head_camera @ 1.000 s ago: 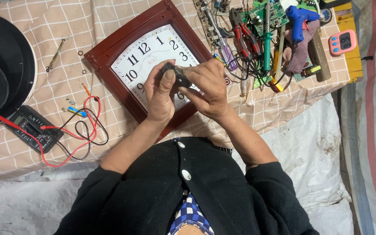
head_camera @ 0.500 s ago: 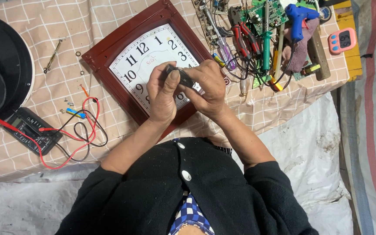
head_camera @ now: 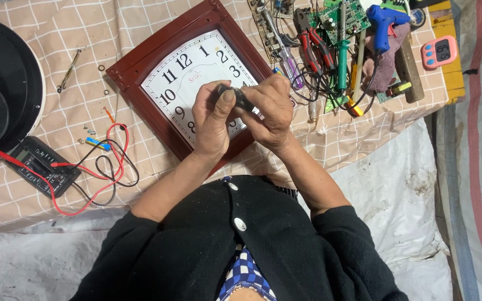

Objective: The person holds a small black electronic component, likely a clock movement, and manipulates it with their hands. They then use a screwdriver to adjust a screw on the component while working over a disassembled wall clock face.

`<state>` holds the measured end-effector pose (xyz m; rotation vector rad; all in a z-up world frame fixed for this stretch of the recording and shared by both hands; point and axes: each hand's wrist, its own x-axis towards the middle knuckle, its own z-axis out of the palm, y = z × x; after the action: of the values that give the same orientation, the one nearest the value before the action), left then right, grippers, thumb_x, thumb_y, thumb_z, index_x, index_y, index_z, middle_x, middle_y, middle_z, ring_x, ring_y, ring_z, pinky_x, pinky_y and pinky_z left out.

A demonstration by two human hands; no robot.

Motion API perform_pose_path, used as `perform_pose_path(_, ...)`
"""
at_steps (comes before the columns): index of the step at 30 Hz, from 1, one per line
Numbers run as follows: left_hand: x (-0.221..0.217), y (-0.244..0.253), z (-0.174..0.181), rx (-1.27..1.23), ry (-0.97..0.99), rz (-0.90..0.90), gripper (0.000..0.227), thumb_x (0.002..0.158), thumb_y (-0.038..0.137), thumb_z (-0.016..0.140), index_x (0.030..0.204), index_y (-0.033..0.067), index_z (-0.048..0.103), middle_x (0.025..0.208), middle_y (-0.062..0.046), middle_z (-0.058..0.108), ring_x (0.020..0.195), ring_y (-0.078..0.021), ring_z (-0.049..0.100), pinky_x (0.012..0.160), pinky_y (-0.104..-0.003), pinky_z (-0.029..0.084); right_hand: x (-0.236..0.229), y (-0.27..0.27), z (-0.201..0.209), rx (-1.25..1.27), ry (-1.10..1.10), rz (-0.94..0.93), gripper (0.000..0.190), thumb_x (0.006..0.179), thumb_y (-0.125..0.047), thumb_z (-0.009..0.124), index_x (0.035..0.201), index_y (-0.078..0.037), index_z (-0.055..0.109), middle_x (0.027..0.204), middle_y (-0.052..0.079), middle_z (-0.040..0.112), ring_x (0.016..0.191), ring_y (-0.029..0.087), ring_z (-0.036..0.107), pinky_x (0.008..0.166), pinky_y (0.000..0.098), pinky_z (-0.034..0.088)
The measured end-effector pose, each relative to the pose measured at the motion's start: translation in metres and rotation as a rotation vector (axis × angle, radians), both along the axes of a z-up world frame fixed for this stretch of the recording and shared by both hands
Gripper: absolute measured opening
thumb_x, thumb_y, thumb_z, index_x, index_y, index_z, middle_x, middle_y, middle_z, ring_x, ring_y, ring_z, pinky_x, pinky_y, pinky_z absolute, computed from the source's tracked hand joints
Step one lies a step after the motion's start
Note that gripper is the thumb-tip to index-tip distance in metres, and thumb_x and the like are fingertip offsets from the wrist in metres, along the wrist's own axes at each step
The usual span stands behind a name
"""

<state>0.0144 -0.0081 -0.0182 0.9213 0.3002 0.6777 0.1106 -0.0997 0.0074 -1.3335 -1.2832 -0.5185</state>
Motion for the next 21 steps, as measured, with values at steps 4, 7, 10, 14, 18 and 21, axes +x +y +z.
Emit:
perform_pose_path(4,0.000,0.014,-0.002,0.047,0.002,-0.061,0.044,0.096,0.033,0.074,0.123,0.0033,0.057,0.101,-0.012,0.059,0.091,-0.0163,0.063,0.080,-0.034,0.067,0.005,-0.002,0.003,0.009,0.016,-0.006,0.027,0.093,-0.023,0.080,0.108,-0.001,0.076,0.092,0.013,0.074,0.078,0.028,0.057,0.089,0.0434,0.039)
perform_pose_path(7,-0.007,0.028,0.011,0.198,-0.035,-0.183,0.057,0.098,0.044,0.071,0.133,0.0053,0.049,0.115,-0.022,0.058,0.105,-0.0271,0.061,0.092,-0.041,0.061,0.009,-0.007,0.007,-0.016,0.026,0.015,0.027,0.093,-0.024,0.080,0.108,-0.001,0.076,0.094,0.013,0.074,0.080,0.029,0.058,0.089,0.0434,0.037)
perform_pose_path(10,-0.013,0.043,0.025,0.469,-0.102,-0.268,0.057,0.099,0.024,0.073,0.145,0.0090,0.042,0.130,-0.029,0.044,0.120,-0.0465,0.056,0.100,-0.058,0.056,0.012,-0.012,0.007,-0.058,0.060,0.072,0.028,0.095,-0.025,0.078,0.110,-0.001,0.077,0.093,0.013,0.074,0.081,0.029,0.058,0.091,0.0426,0.038)
perform_pose_path(14,-0.017,0.040,0.035,0.603,-0.120,-0.237,0.038,0.095,0.010,0.075,0.129,0.0026,0.062,0.124,-0.021,0.052,0.115,-0.0357,0.064,0.099,-0.048,0.057,0.010,-0.014,0.010,-0.091,0.087,0.159,0.029,0.093,-0.023,0.080,0.109,0.000,0.076,0.098,0.015,0.075,0.082,0.031,0.061,0.088,0.0438,0.043)
perform_pose_path(18,-0.021,0.036,0.041,0.614,-0.138,-0.194,0.031,0.091,0.001,0.076,0.120,-0.0049,0.066,0.119,-0.021,0.060,0.111,-0.0308,0.068,0.096,-0.041,0.059,0.009,-0.015,0.007,-0.057,0.158,0.211,0.030,0.089,-0.020,0.084,0.107,0.003,0.076,0.097,0.017,0.074,0.081,0.033,0.061,0.084,0.0441,0.046)
perform_pose_path(21,-0.020,0.031,0.032,0.509,-0.170,-0.204,0.037,0.095,0.010,0.074,0.126,-0.0055,0.061,0.123,-0.020,0.056,0.110,-0.0286,0.066,0.093,-0.040,0.062,0.004,-0.015,0.022,-0.044,0.120,0.164,0.029,0.091,-0.021,0.083,0.105,0.002,0.075,0.097,0.017,0.075,0.080,0.033,0.063,0.083,0.0449,0.048)
